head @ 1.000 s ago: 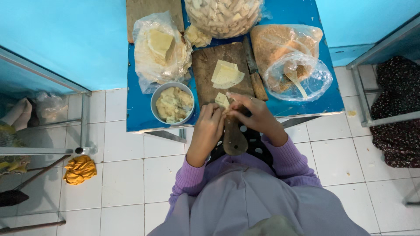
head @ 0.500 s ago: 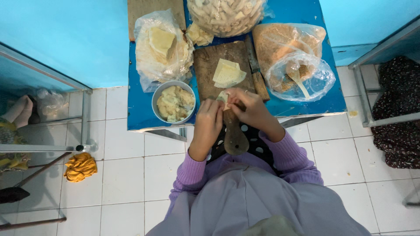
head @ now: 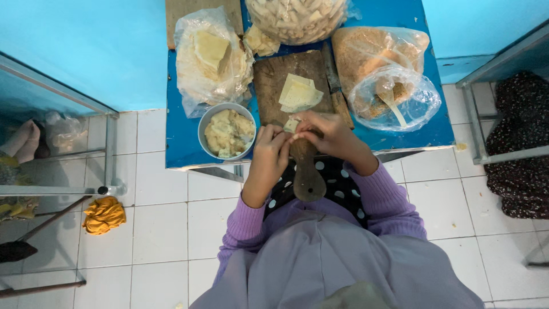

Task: The person sits on the floor at a low table and assembles small stuffed pastries. They fold flat dough sheets by hand, place filling from a bowl onto the dough, sprinkle seasoning powder over the pieces using a spoon, stack the finished pieces on a cutting board, and finally handle a large plastic bag of puffed snack pieces.

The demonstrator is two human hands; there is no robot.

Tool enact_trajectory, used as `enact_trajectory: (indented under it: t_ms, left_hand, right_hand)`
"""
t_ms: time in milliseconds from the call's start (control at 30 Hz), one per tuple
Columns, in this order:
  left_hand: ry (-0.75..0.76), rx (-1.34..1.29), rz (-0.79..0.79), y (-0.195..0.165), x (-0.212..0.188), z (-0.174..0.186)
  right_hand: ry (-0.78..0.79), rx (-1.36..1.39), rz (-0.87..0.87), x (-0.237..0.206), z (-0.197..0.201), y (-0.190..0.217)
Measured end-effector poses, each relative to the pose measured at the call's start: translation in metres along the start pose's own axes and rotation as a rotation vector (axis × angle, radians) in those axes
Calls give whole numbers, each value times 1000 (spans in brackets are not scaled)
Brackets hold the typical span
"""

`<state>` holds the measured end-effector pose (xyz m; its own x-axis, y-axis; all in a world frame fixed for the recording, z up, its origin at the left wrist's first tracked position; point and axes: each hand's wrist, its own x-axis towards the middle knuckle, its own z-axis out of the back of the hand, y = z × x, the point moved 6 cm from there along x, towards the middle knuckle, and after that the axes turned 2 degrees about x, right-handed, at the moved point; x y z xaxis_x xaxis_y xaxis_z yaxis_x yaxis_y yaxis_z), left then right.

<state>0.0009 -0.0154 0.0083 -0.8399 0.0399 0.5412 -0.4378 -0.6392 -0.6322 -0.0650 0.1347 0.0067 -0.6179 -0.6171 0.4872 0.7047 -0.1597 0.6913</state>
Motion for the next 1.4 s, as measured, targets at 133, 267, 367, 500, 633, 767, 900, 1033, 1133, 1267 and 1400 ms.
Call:
enact_trajectory:
  t_ms: [133,267,367,500,633,767,900,1033,1133,1267,1400]
  left_hand:
    - [-11,0,19,10,3,-3]
    - [-42,72,30,8,4,-7]
    - [-63,135,36,4,5,-8]
    - [-38,131,50,4,7,-9]
    - [-48,159,45,3,5,-8]
    - [-74,165,28,-1,-2,-7]
    - [-100,203,41,1,0,-11]
    - [-94,237,68,6,-1,-17]
    - [-105,214,78,8,-2,-20]
    - [-161,129,92,5,-3,-17]
    - [-204,50,47,-6,-3,-7]
  right_hand:
    - [-24,-7,-43,3,-3,-3]
    - [-83,-358,59,3,-4,6]
    - [-134,-413,99,1,-3,11]
    - [-93,-339,161,-2,-8,15]
    - [-105,-446,153,-3,-13,11]
    - [-124,-549,158,-5,-18,7]
    - [-199,-585,134,-10,-23,8]
    - [-176,-590,122,-7,-28,13]
    - [-136,-627,117,1,-26,16]
    - [-72,-514,130,14,-24,14]
    - [-197,-134,-70,11,-10,-2]
